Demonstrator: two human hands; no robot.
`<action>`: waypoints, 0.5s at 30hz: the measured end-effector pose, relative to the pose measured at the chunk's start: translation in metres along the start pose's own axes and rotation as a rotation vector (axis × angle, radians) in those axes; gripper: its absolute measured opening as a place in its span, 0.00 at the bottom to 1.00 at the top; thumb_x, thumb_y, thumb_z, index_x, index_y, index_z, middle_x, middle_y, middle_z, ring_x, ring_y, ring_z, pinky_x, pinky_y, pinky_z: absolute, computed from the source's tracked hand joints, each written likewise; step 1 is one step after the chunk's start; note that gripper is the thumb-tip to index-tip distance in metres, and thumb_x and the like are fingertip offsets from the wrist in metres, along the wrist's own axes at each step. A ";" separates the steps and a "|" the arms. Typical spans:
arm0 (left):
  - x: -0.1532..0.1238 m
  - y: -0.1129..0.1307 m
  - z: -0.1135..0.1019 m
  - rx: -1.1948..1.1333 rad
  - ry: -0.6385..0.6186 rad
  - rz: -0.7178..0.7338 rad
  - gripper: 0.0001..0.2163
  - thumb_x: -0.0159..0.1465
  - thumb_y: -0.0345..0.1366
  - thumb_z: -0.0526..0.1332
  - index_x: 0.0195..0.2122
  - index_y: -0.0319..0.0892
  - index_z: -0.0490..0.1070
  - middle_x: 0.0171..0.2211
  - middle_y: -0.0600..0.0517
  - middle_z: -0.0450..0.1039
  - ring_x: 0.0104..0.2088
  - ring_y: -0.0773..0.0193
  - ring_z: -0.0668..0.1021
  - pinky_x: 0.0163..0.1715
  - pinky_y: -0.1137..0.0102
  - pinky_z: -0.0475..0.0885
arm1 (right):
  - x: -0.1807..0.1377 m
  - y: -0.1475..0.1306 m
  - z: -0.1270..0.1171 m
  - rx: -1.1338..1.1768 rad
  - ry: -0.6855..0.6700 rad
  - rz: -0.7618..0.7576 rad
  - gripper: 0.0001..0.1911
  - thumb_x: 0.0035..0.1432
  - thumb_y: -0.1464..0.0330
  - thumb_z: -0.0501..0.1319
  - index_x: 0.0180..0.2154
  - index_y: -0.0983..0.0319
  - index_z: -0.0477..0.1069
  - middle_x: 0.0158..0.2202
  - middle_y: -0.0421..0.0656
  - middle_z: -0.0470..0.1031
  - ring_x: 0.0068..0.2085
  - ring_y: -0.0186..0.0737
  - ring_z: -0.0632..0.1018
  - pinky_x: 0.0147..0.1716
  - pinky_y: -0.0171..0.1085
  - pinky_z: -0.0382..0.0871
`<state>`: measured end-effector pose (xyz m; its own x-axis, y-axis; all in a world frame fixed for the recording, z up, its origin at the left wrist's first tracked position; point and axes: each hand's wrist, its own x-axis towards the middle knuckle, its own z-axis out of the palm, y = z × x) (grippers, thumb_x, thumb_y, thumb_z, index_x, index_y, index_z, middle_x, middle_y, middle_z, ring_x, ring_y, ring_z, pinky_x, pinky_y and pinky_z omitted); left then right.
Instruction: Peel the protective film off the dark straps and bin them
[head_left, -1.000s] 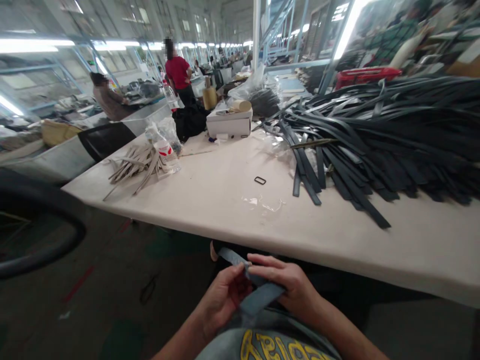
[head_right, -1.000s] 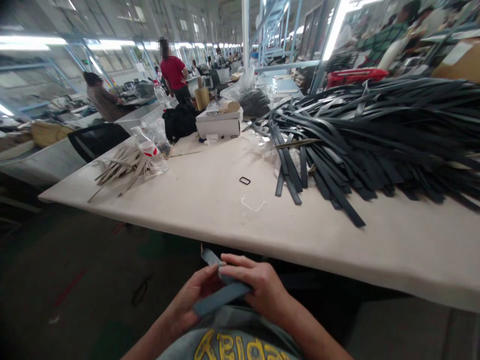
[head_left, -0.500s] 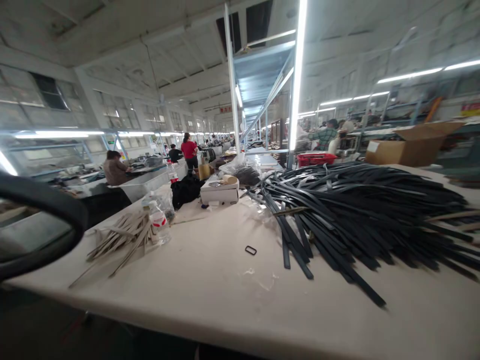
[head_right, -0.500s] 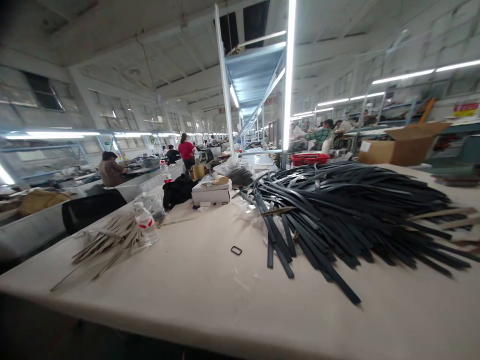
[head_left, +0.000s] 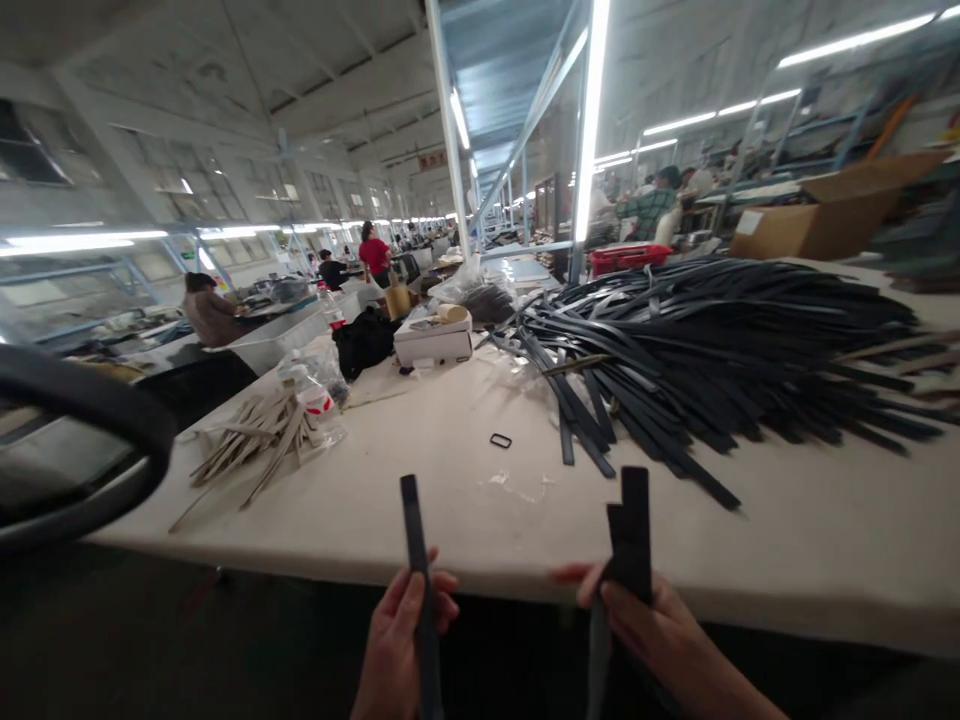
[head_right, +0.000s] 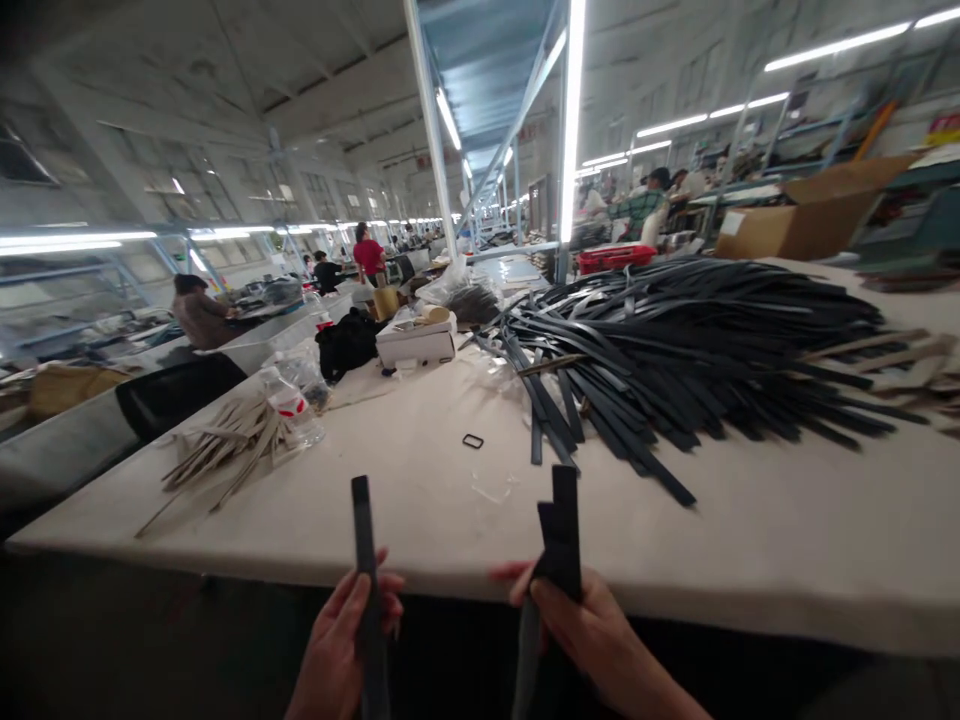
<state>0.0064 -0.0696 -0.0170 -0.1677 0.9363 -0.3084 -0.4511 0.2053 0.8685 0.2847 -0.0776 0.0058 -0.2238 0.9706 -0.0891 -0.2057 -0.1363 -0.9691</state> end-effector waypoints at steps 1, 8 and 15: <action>-0.002 -0.005 0.017 0.046 -0.111 -0.005 0.24 0.52 0.47 0.71 0.47 0.41 0.76 0.32 0.48 0.81 0.26 0.67 0.77 0.26 0.75 0.71 | 0.005 -0.005 0.004 0.006 0.007 -0.016 0.21 0.57 0.49 0.63 0.31 0.61 0.77 0.48 0.48 0.78 0.23 0.28 0.69 0.22 0.30 0.61; -0.020 -0.026 0.078 0.385 -0.676 -0.227 0.23 0.59 0.53 0.63 0.43 0.39 0.78 0.31 0.46 0.79 0.28 0.64 0.76 0.30 0.73 0.68 | 0.022 -0.016 0.004 0.023 0.029 -0.143 0.23 0.56 0.49 0.64 0.38 0.63 0.78 0.49 0.49 0.77 0.24 0.29 0.74 0.23 0.31 0.68; -0.025 -0.046 0.099 0.572 -0.778 -0.146 0.22 0.58 0.55 0.63 0.41 0.41 0.78 0.28 0.49 0.78 0.31 0.62 0.74 0.37 0.71 0.67 | -0.001 -0.023 -0.012 -0.112 0.216 -0.238 0.19 0.58 0.54 0.64 0.38 0.63 0.81 0.43 0.47 0.81 0.30 0.33 0.75 0.25 0.29 0.68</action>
<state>0.1184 -0.0740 -0.0105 0.5743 0.7748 -0.2642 0.1065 0.2493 0.9626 0.3015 -0.0735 0.0251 0.0270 0.9939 0.1072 -0.1189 0.1097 -0.9868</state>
